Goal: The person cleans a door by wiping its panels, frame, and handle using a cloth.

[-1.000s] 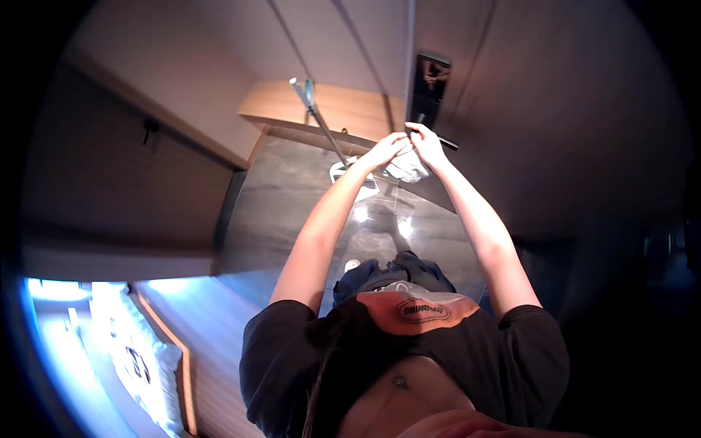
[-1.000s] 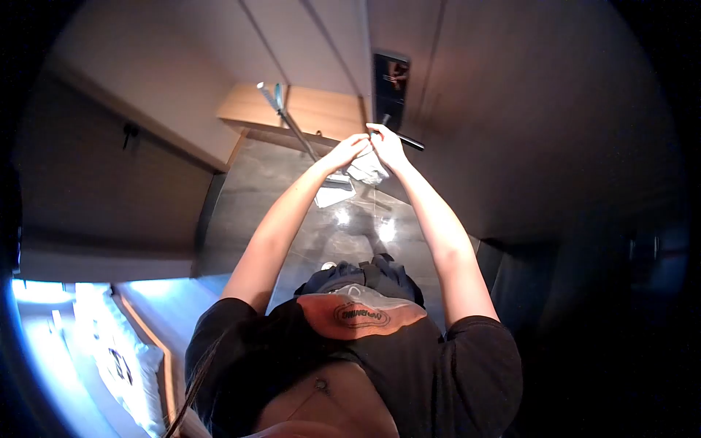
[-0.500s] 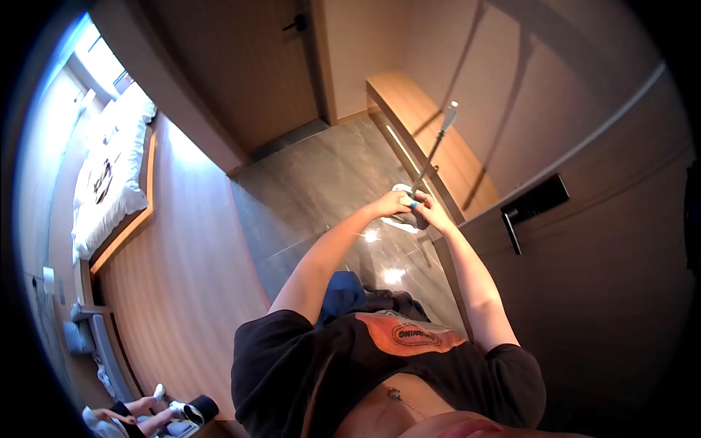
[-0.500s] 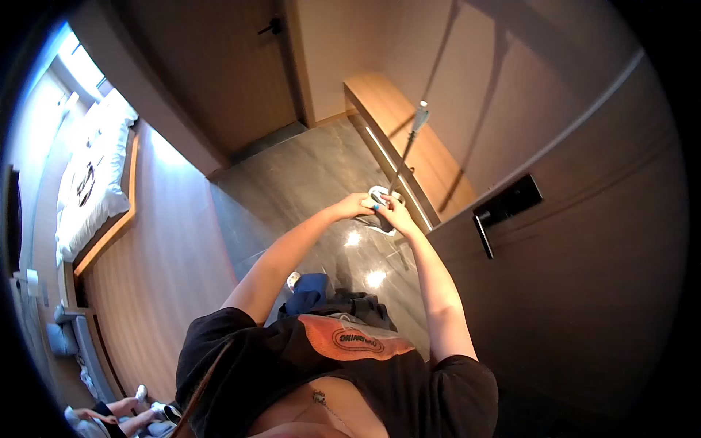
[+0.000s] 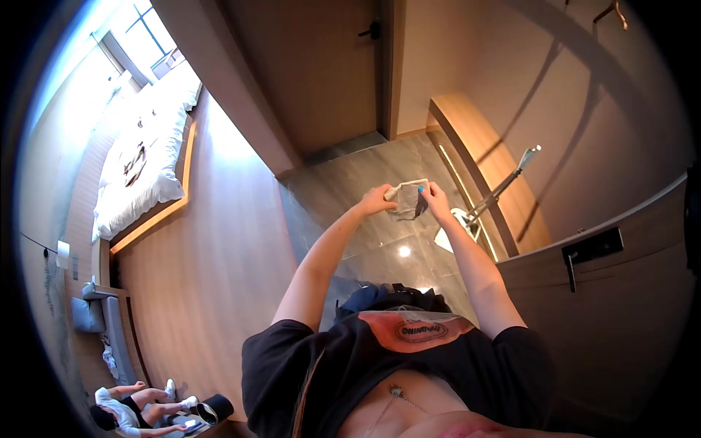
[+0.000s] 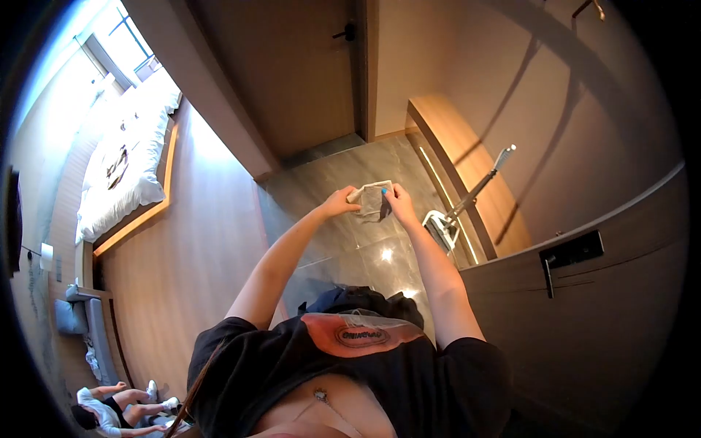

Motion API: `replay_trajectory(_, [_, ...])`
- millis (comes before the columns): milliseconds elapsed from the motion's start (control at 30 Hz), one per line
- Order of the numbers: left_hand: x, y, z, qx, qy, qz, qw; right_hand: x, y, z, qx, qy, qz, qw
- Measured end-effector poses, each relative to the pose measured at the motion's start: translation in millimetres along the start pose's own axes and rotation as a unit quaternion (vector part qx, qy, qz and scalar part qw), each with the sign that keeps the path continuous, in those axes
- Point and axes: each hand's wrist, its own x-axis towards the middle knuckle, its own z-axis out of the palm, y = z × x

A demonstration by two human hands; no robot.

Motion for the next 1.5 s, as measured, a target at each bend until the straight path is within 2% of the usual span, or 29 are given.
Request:
replay_trajectory(100, [7.8, -20.0, -28.2, -0.133, -0.025, -0.021, 0.991, 14.1, -22.4, 36.1, -0.143, 0.027, -0.025, 0.989])
replay_trajectory(200, [31.3, -35.0, -33.4, -0.234, -0.088, -0.044, 0.967, 26.9, -30.4, 46.2, -0.123, -0.008, -0.068, 0.99])
replay_trajectory(233, [37.3, -37.8, -31.8, -0.22, -0.095, -0.049, 0.97, 28.6, -34.5, 43.0, -0.124, -0.021, -0.037, 0.991])
replay_trajectory(333, [57.9, -23.0, -21.3, -0.221, -0.094, -0.039, 0.97, 39.3, -30.9, 19.6, 0.059, -0.075, 0.094, 0.991])
replay_trajectory(400, [67.4, 7.1, -8.5, -0.284, -0.054, -0.017, 0.957, 33.2, -43.4, -7.2, 0.173, -0.094, 0.161, 0.967])
replay_trajectory(433, [74.6, 22.4, -8.1, -0.262, -0.067, -0.001, 0.963, 29.9, -50.9, -17.6, 0.229, -0.105, 0.19, 0.949])
replay_trajectory(533, [95.5, 70.5, 9.0, -0.206, -0.108, 0.048, 0.971, 18.3, -51.5, -70.5, 0.222, -0.065, 0.178, 0.956])
replay_trajectory(600, [127.7, 93.9, 37.8, -0.175, -0.153, 0.082, 0.969, 7.4, -54.7, -125.8, 0.19, 0.007, 0.148, 0.971])
replay_trajectory(633, [141.1, 108.4, 52.0, -0.17, -0.161, 0.088, 0.968, 5.0, -48.2, -154.7, 0.185, 0.056, 0.111, 0.975])
replay_trajectory(700, [169.3, 152.2, 82.5, -0.161, -0.174, 0.099, 0.967, -21.7, -95.1, -204.5, 0.217, 0.172, 0.073, 0.958])
replay_trajectory(800, [204.8, 232.1, 130.9, -0.1, -0.122, 0.233, 0.96, -58.9, -133.6, -304.1, 0.227, 0.313, -0.018, 0.922])
replay_trajectory(833, [212.4, 266.2, 142.8, -0.104, -0.144, 0.226, 0.958, -76.0, -157.2, -332.1, 0.224, 0.372, -0.057, 0.899])
replay_trajectory(867, [220.3, 299.1, 158.3, -0.13, -0.154, 0.239, 0.95, -91.1, -178.6, -357.4, 0.21, 0.443, -0.154, 0.858])
replay_trajectory(933, [231.4, 363.8, 189.4, -0.162, -0.164, 0.3, 0.926, -124.9, -205.5, -422.8, 0.06, 0.568, -0.292, 0.767])
replay_trajectory(967, [231.5, 399.9, 198.8, -0.166, -0.184, 0.321, 0.914, -146.1, -237.1, -436.0, 0.04, 0.594, -0.338, 0.729])
replay_trajectory(1000, [231.3, 433.4, 209.3, -0.164, -0.179, 0.348, 0.905, -160.4, -259.2, -454.2, -0.005, 0.633, -0.396, 0.665])
replay_trajectory(1033, [232.2, 466.2, 221.7, -0.163, -0.175, 0.376, 0.895, -177.1, -293.1, -462.3, -0.048, 0.633, -0.435, 0.638])
replay_trajectory(1067, [233.0, 494.5, 232.9, -0.163, -0.174, 0.404, 0.883, -194.0, -326.6, -464.3, -0.189, 0.615, -0.47, 0.605])
replay_trajectory(1100, [233.5, 520.4, 244.9, -0.19, -0.165, 0.417, 0.873, -212.6, -354.2, -492.8, -0.393, 0.569, -0.494, 0.528])
replay_trajectory(1167, [242.8, 570.6, 273.4, -0.224, -0.162, 0.443, 0.853, -205.9, -369.8, -558.4, -0.509, 0.587, -0.53, 0.34])
replay_trajectory(1200, [242.2, 592.2, 283.5, -0.232, -0.148, 0.445, 0.852, -208.0, -379.0, -585.1, -0.571, 0.571, -0.514, 0.29])
replay_trajectory(1267, [243.5, 627.6, 303.1, -0.204, -0.106, 0.462, 0.857, -206.9, -393.9, -635.0, -0.673, 0.533, -0.42, 0.294])
replay_trajectory(1300, [243.6, 642.7, 310.7, -0.196, -0.091, 0.465, 0.859, -206.8, -403.5, -650.8, -0.706, 0.51, -0.368, 0.327])
replay_trajectory(1333, [244.7, 655.5, 316.9, -0.187, -0.072, 0.466, 0.862, -211.2, -458.8, -561.0, -0.639, 0.596, -0.052, 0.484])
replay_trajectory(1367, [246.0, 667.3, 319.2, -0.173, -0.079, 0.452, 0.872, -194.5, -426.1, -654.1, -0.822, 0.502, -0.18, 0.198])
replay_trajectory(1400, [257.9, 674.1, 331.5, -0.163, -0.075, 0.461, 0.869, -194.7, -434.8, -645.4, -0.803, 0.525, -0.206, 0.189])
replay_trajectory(1433, [262.6, 683.8, 339.9, -0.196, -0.123, 0.427, 0.874, -187.5, -443.8, -615.4, -0.783, 0.546, -0.235, 0.18])
replay_trajectory(1467, [268.0, 690.2, 349.7, -0.227, -0.171, 0.389, 0.876, -181.1, -443.1, -614.5, -0.779, 0.549, -0.228, 0.2])
replay_trajectory(1500, [269.6, 696.2, 348.1, -0.26, -0.198, 0.413, 0.85, -174.8, -442.4, -613.7, -0.774, 0.552, -0.22, 0.219])
